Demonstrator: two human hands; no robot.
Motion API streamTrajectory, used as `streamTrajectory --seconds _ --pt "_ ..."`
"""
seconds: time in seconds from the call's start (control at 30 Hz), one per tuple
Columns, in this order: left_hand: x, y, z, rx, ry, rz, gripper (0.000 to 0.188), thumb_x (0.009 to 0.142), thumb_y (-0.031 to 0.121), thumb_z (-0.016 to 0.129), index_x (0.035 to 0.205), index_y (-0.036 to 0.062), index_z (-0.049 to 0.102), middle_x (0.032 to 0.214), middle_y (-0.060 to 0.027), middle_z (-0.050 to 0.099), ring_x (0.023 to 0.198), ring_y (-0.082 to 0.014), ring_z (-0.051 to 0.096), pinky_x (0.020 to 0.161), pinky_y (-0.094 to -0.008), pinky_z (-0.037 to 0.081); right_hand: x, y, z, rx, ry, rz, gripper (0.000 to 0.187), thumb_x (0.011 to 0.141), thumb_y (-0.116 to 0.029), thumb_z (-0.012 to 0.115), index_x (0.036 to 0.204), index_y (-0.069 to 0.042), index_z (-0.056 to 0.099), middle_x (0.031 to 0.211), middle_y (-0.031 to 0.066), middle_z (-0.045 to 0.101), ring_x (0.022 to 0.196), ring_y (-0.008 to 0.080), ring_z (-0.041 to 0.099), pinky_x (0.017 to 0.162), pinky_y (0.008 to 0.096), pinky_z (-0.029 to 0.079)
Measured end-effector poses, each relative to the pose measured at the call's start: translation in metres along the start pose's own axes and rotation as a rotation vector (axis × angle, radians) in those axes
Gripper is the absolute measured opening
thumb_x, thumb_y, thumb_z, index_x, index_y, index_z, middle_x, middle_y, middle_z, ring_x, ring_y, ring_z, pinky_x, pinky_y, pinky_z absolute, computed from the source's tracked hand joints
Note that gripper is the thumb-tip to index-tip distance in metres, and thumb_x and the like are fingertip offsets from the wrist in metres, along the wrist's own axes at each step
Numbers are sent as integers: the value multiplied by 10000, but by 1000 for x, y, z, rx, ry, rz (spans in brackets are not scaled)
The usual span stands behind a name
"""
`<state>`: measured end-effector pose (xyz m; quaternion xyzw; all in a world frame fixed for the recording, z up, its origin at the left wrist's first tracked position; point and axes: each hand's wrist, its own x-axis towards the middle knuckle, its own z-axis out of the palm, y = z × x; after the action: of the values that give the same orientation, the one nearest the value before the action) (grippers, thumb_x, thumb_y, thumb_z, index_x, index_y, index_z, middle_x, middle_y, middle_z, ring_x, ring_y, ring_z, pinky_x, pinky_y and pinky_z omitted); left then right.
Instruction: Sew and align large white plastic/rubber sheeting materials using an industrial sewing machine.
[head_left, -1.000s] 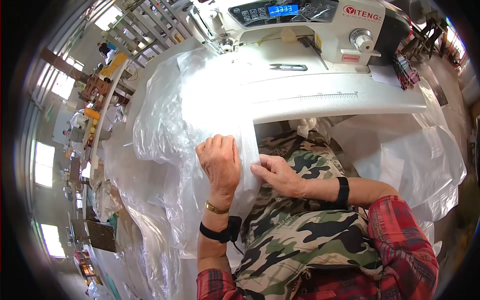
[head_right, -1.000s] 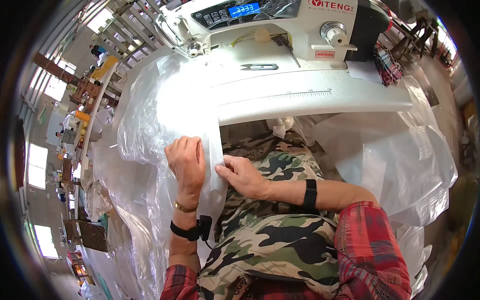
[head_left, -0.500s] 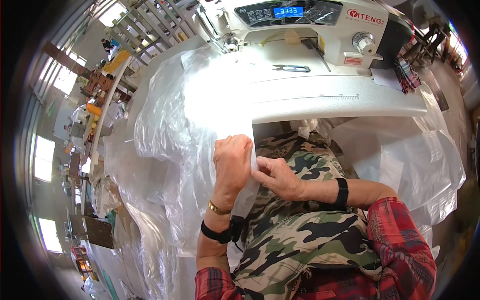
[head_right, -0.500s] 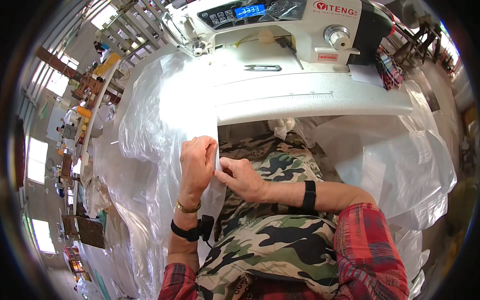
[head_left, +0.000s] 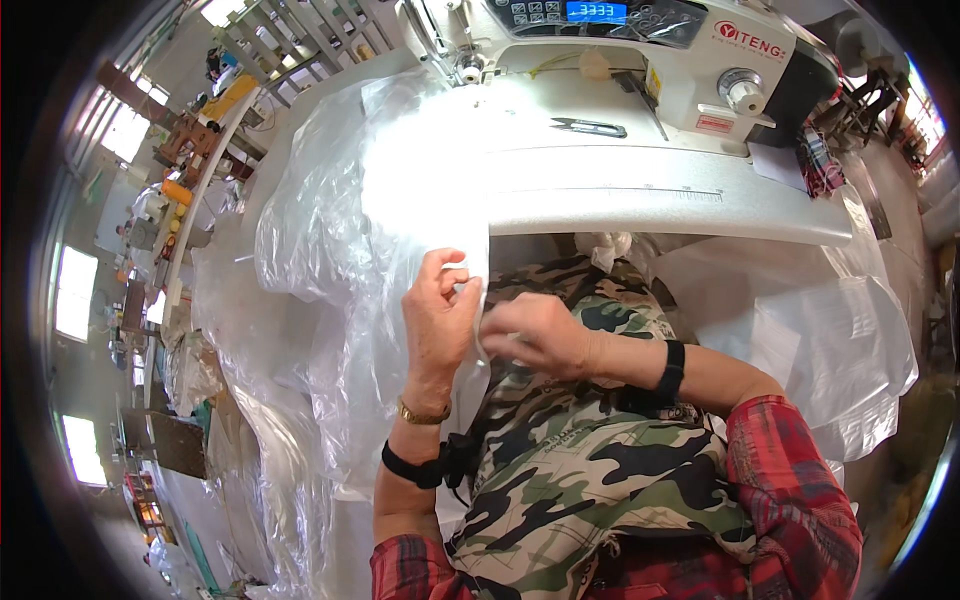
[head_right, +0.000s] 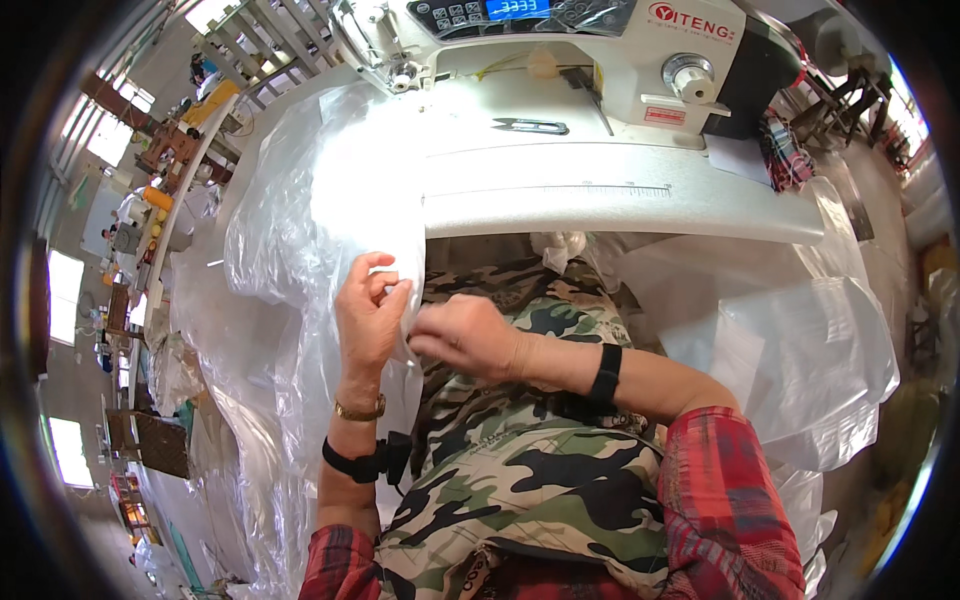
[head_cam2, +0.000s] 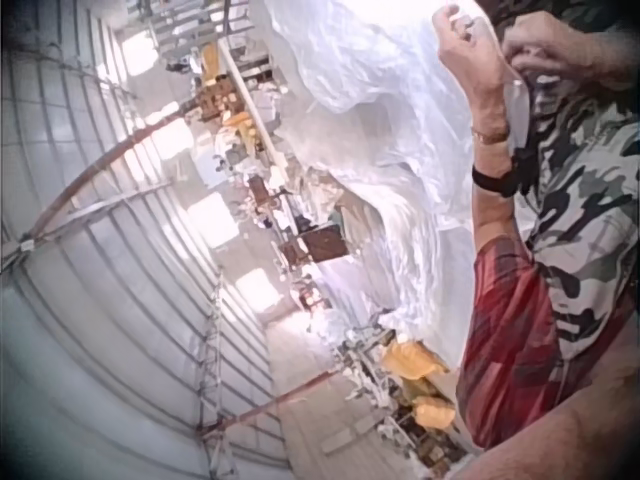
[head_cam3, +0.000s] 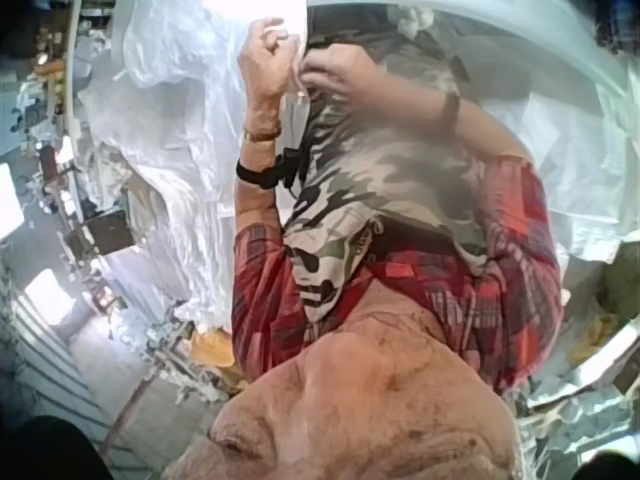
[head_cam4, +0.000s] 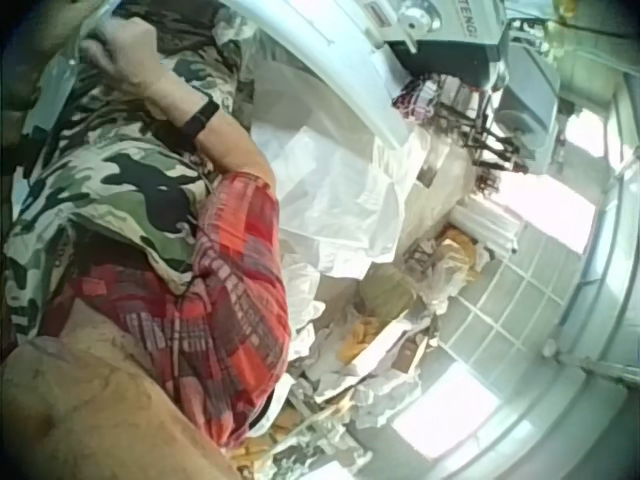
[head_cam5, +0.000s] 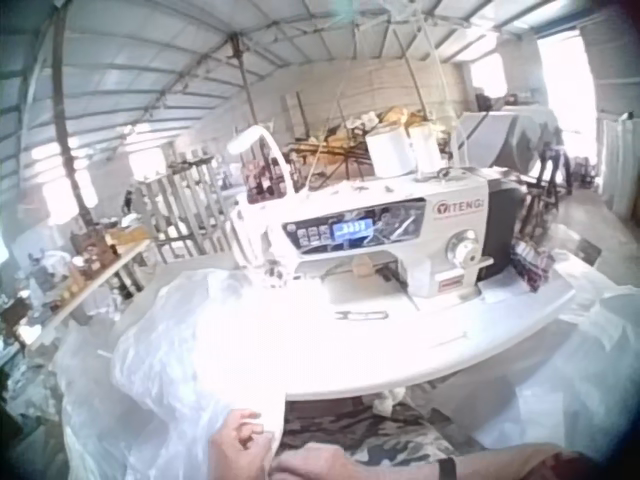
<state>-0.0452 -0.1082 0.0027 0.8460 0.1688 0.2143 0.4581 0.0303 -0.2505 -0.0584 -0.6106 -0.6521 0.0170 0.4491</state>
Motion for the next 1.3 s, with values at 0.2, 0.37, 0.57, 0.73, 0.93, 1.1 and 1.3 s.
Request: streamTrajectory --seconds 0.2,0.37,0.57,0.73,0.93,1.1,1.3 --pt "20 29 -35 -197 30 -50 217 878 -40 590 1091 -31 548 759 -55 636 547 -40 485 472 -196 383 57 42 51 239 409 677 293 887 -193 602 1108 -10 542 939 151 654 870 262 646 773 377 508" --pt "50 64 -67 250 -161 119 145 883 -45 558 985 -5 653 767 -58 664 539 -93 552 464 -237 414 157 32 108 572 -154 57 311 812 -156 657 1075 -5 586 1044 161 646 936 287 628 831 406 488" --pt "26 37 -54 609 -238 565 227 793 -48 530 983 6 642 849 -189 641 751 -352 639 659 -402 511 134 38 140 467 -103 72 289 790 -127 639 1046 -1 592 1044 178 649 922 316 627 809 411 494" --pt "-3 -13 -23 646 -153 523 262 769 -42 542 1010 15 628 887 -157 627 802 -327 618 675 -399 503 65 50 108 407 121 52 274 771 -103 624 1022 3 597 1045 192 652 910 340 625 790 414 499" --pt "-12 -29 -9 597 -84 516 325 777 -25 511 1095 -50 576 902 -154 588 841 -314 585 686 -382 501 66 67 -40 6 -442 254 245 864 -238 554 836 -16 652 773 255 621 682 432 583 645 459 489" --pt "-15 -23 -3 660 -74 526 423 789 -22 535 1201 -116 536 908 -166 584 848 -297 592 698 -364 514 112 85 -80 -535 -105 163 138 845 -168 610 888 -37 620 907 125 627 871 318 612 736 421 495" --pt "-19 -24 6 668 17 449 434 825 -14 565 1240 -131 515 923 -177 574 843 -312 588 709 -367 512 122 118 -77 -542 -51 135 293 858 -265 646 1063 -56 637 1165 142 602 1108 296 540 917 422 429"
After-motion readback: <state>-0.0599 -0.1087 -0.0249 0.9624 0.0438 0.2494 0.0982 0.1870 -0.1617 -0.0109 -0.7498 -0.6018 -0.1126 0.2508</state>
